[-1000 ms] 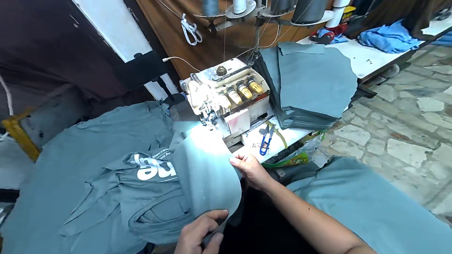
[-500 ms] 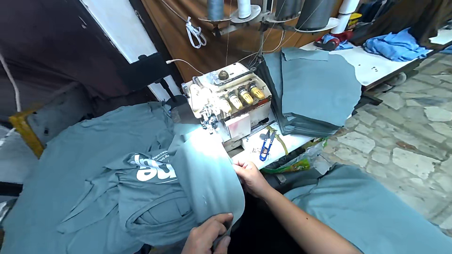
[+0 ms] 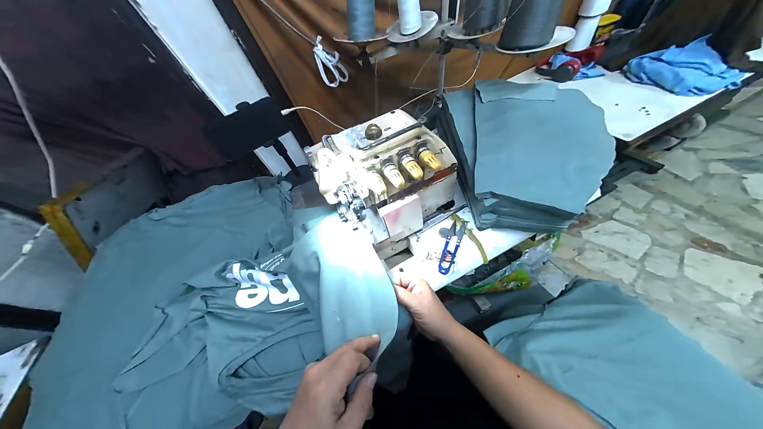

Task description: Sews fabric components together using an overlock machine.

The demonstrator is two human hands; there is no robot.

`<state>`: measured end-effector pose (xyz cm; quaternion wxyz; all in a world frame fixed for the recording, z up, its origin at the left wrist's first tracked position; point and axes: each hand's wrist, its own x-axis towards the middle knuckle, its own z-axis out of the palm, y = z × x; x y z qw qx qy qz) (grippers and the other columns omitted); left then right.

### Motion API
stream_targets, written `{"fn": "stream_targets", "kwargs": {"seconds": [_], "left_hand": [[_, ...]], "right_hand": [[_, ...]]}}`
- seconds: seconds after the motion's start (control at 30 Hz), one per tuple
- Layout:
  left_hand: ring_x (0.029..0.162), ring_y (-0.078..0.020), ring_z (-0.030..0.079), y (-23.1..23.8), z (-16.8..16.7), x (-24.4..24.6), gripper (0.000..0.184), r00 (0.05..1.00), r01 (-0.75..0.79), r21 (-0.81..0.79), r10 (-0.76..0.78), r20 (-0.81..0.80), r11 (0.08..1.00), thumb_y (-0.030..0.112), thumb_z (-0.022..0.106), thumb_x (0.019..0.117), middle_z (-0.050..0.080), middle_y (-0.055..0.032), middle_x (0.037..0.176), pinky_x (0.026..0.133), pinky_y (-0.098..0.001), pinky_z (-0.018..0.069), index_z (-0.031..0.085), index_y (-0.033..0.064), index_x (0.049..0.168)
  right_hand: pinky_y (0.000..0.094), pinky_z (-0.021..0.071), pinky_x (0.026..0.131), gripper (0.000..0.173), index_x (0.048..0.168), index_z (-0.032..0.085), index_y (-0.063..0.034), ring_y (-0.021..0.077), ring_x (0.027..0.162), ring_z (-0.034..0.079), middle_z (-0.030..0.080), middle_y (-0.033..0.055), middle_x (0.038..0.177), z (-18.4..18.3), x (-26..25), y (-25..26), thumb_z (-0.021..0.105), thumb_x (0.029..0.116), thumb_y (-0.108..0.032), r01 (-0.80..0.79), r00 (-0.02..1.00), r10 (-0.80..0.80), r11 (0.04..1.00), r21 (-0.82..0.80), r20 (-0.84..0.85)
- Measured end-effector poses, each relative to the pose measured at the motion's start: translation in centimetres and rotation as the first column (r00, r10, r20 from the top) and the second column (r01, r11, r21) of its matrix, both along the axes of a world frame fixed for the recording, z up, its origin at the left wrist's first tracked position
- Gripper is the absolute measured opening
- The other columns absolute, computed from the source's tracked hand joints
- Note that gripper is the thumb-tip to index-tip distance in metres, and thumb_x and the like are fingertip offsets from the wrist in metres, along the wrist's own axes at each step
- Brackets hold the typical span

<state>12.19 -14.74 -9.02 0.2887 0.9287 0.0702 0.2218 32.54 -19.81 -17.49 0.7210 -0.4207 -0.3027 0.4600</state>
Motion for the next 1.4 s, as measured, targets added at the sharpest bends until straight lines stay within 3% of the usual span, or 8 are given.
{"fn": "stream_targets", "kwargs": {"seconds": [0.2,0.33,0.4,0.5,0.7,1.07,1.2,1.4], "left_hand": [[0.077,-0.0078,0.070,0.5,-2.0,0.6,0.018,0.997,-0.052,0.156,0.060,-0.046,0.986,0.014,0.054,0.0973,0.073,-0.0138,0.115,0.063,-0.0205,0.0548,0.061,0.0037,0.084],[0.083,-0.0052,0.071,1.1,-0.8,0.6,0.019,0.997,-0.075,0.189,0.076,0.004,0.979,0.016,0.058,0.0958,0.075,-0.0122,0.114,0.068,-0.0168,0.0543,0.060,0.0044,0.081],[0.086,-0.0061,0.072,0.7,0.5,0.5,0.020,0.998,-0.060,0.217,0.064,-0.012,0.974,0.016,0.058,0.0968,0.075,-0.0120,0.113,0.069,-0.0173,0.0550,0.060,0.0047,0.081],[0.078,-0.0202,0.077,-0.2,0.6,1.0,0.021,0.994,-0.057,0.289,0.081,-0.073,0.956,0.013,0.057,0.0954,0.077,-0.0160,0.106,0.060,-0.0328,0.0591,0.067,0.0006,0.081],[0.076,-0.0135,0.075,1.2,-2.1,2.0,0.019,0.995,-0.071,0.372,0.090,-0.033,0.925,0.014,0.056,0.0909,0.078,-0.0100,0.105,0.057,-0.0283,0.0577,0.065,0.0061,0.076],[0.066,-0.0196,0.074,4.3,-0.2,5.1,0.018,0.987,-0.135,0.466,0.161,-0.017,0.874,0.010,0.056,0.0865,0.078,-0.0118,0.100,0.052,-0.0363,0.0563,0.067,0.0028,0.075],[0.070,-0.0202,0.075,4.2,1.2,5.7,0.018,0.987,-0.134,0.491,0.161,-0.013,0.861,0.011,0.057,0.0872,0.078,-0.0122,0.100,0.054,-0.0353,0.0573,0.068,0.0032,0.076],[0.065,-0.0207,0.074,4.0,0.7,6.3,0.018,0.984,-0.126,0.514,0.174,-0.046,0.849,0.011,0.057,0.0869,0.078,-0.0119,0.096,0.051,-0.0367,0.0555,0.068,0.0030,0.075]], "right_hand": [[0.0189,0.0514,0.070,0.013,0.091,0.057,-0.0086,-0.0003,0.070,0.060,0.061,-0.0067,0.075,-0.5,0.0,-0.5,0.049,0.1002,-0.005,-0.056,0.998,0.056,0.998,-0.002,-0.009],[0.0194,0.0547,0.072,0.006,0.104,0.056,-0.0055,-0.0003,0.073,0.065,0.067,-0.0057,0.080,-0.6,-0.3,-1.6,0.054,0.0987,-0.003,-0.091,0.995,0.092,0.995,-0.051,0.025],[0.0175,0.0514,0.066,0.003,0.096,0.058,-0.0079,-0.0024,0.067,0.061,0.064,-0.0085,0.074,-1.0,-0.6,-2.4,0.058,0.0953,-0.005,-0.078,0.995,0.082,0.994,-0.071,0.055],[0.0149,0.0430,0.060,0.014,0.081,0.057,-0.0143,-0.0052,0.061,0.051,0.054,-0.0128,0.067,-1.8,-1.2,-3.4,0.059,0.0948,-0.011,-0.081,0.992,0.088,0.993,-0.081,0.091],[0.0158,0.0452,0.064,0.014,0.082,0.058,-0.0151,-0.0039,0.065,0.054,0.056,-0.0118,0.070,-2.7,-1.8,-3.2,0.056,0.0951,-0.011,-0.045,0.998,0.047,0.997,-0.059,0.032],[0.0165,0.0464,0.060,0.015,0.083,0.057,-0.0095,-0.0015,0.060,0.054,0.056,-0.0086,0.065,-0.3,-1.2,0.0,0.056,0.0969,-0.005,0.071,0.996,-0.069,0.997,-0.041,0.053],[0.0167,0.0492,0.063,0.012,0.084,0.059,-0.0105,-0.0020,0.063,0.058,0.060,-0.0089,0.069,0.1,-1.5,-0.6,0.057,0.0944,-0.005,0.058,0.998,-0.058,0.998,-0.012,0.011],[0.0177,0.0500,0.065,0.012,0.084,0.060,-0.0109,-0.0015,0.065,0.059,0.062,-0.0082,0.071,-0.5,-1.8,-0.6,0.057,0.0948,-0.006,0.040,0.998,-0.039,0.999,0.034,-0.040]]}}
